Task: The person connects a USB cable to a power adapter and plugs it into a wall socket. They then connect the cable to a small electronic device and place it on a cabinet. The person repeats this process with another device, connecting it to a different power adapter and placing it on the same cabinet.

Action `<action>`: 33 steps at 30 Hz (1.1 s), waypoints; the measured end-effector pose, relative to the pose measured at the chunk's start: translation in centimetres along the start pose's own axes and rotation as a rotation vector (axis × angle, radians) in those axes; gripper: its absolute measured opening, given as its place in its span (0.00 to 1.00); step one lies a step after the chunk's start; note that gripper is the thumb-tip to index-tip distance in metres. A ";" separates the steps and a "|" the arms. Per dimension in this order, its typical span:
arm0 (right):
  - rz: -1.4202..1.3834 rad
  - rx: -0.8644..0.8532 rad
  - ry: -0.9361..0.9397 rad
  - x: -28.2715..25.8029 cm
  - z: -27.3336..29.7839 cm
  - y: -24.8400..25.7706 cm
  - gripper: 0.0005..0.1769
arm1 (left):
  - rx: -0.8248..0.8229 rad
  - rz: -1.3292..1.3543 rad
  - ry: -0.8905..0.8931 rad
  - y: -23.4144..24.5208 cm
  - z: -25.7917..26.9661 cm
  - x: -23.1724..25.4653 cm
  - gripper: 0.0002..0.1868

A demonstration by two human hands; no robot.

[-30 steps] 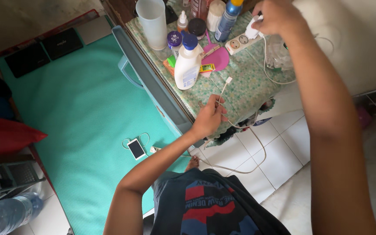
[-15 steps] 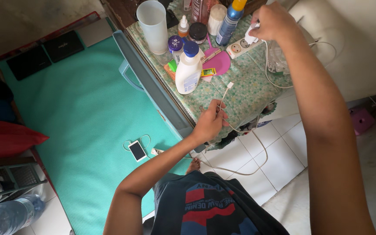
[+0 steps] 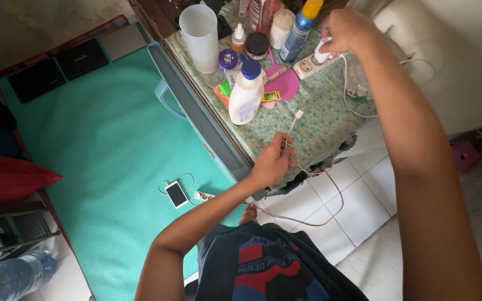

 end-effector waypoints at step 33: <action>0.023 0.958 0.336 -3.4 26.2 11.4 0.02 | -0.062 0.072 0.014 -0.4 -0.8 -1.3 0.09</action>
Point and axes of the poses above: each hand's wrist, its own z-axis away from the middle knuckle, its own y-axis out of the back of the hand, x = y × z, the point moved 8 cm from there along -z, towards the middle knuckle, and after that the axes turned 4 degrees about -x, right-handed, at the moved point
